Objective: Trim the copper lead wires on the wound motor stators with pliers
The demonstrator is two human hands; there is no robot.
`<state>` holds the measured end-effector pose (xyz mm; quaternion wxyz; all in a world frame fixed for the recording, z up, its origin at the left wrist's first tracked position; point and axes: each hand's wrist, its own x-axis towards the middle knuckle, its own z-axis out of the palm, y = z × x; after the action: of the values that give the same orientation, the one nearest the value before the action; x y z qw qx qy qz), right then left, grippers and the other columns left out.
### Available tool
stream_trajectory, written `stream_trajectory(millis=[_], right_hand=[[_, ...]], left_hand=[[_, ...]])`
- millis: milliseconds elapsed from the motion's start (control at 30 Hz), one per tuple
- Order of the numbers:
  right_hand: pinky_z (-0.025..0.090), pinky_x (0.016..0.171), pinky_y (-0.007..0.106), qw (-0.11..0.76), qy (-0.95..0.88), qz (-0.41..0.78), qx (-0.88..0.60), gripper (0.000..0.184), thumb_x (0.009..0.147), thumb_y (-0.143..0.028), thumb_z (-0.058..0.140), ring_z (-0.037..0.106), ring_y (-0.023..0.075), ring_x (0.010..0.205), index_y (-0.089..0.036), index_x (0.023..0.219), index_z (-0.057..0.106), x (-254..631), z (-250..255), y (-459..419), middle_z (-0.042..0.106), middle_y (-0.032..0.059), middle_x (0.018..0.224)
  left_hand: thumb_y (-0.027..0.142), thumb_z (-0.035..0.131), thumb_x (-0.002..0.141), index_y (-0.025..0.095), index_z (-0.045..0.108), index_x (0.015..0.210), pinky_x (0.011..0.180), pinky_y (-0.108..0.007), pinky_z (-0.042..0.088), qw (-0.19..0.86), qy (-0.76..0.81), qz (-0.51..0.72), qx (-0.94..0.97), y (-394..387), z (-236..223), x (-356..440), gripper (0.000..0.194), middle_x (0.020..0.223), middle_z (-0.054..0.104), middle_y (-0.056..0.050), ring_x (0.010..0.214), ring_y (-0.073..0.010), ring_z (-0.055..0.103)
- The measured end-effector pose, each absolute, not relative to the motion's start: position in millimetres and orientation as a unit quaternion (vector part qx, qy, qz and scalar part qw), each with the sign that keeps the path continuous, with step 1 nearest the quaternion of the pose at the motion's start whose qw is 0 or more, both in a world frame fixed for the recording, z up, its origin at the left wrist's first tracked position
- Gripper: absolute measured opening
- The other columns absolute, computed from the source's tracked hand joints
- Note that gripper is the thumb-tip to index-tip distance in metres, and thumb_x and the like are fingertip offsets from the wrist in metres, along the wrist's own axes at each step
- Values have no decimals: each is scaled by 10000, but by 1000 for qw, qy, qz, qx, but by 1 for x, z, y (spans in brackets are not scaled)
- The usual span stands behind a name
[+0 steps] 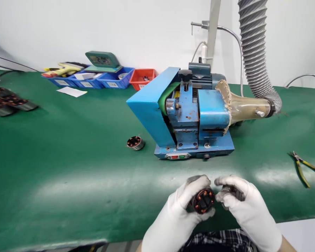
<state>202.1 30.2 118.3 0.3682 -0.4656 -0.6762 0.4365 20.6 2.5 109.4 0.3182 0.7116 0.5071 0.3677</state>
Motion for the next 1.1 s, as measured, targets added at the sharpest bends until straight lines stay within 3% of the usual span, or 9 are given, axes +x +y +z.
stream_trajectory(millis=[67,167,300,367,467,567,700,900,1100], right_hand=[[486,626,239,410,-713,379,-425,252,798,-94,505,616,138,651,-251,929,652,202,114,27,634,6,752],[475,594,222,415,-723,355,-422,225,802,-87,488,591,131,621,-241,815,652,200,111,26,608,-1,688],[442,518,220,356,-639,470,-494,190,742,-114,488,525,125,529,-203,616,600,193,115,30,542,-11,594],[423,486,221,333,-604,516,-507,169,725,-150,494,499,122,495,-196,590,585,190,116,32,514,-18,566],[444,570,248,341,-615,462,-541,152,719,-166,497,515,142,560,-194,621,608,188,113,33,531,-4,593],[449,574,252,313,-630,459,-542,164,790,-210,481,523,145,582,-182,687,605,188,100,36,546,10,614],[389,386,207,231,-654,536,-483,343,909,-318,354,446,110,395,-155,681,553,188,78,46,436,-41,452],[429,546,240,134,-782,425,-435,184,820,-133,495,535,137,581,-188,820,671,197,79,66,589,19,709],[418,667,302,45,-857,277,-432,382,657,35,499,561,167,651,-220,858,701,282,96,106,582,37,773]], left_hand=[[17,676,678,346,511,1091,871,-281,518,360,490,396,688,3,111,21,553,1058,614,21,998,-165,607],[66,649,729,314,581,894,882,-288,516,348,467,437,686,1,112,21,306,958,633,28,1034,-178,591],[73,548,806,304,499,1159,917,-346,501,247,506,429,706,-4,108,17,425,1183,547,-73,1137,-210,531],[60,533,799,300,497,1162,885,-341,519,299,498,389,715,-4,109,15,437,1130,578,-66,1070,-201,575],[62,634,714,274,589,957,802,-281,547,401,470,347,706,0,111,15,325,960,627,-11,879,-164,633],[69,586,772,244,626,868,742,-274,553,272,467,359,761,5,100,21,204,919,621,-30,848,-167,636],[46,422,836,216,547,1129,754,-391,561,67,510,341,787,7,67,26,361,1054,630,-127,954,-249,638],[179,721,685,206,493,1107,993,-547,415,179,552,273,767,12,52,14,480,1202,599,-137,1219,-313,491],[191,757,658,211,508,1060,1044,-546,344,227,557,245,760,13,59,0,474,1177,615,-111,1219,-283,492]])
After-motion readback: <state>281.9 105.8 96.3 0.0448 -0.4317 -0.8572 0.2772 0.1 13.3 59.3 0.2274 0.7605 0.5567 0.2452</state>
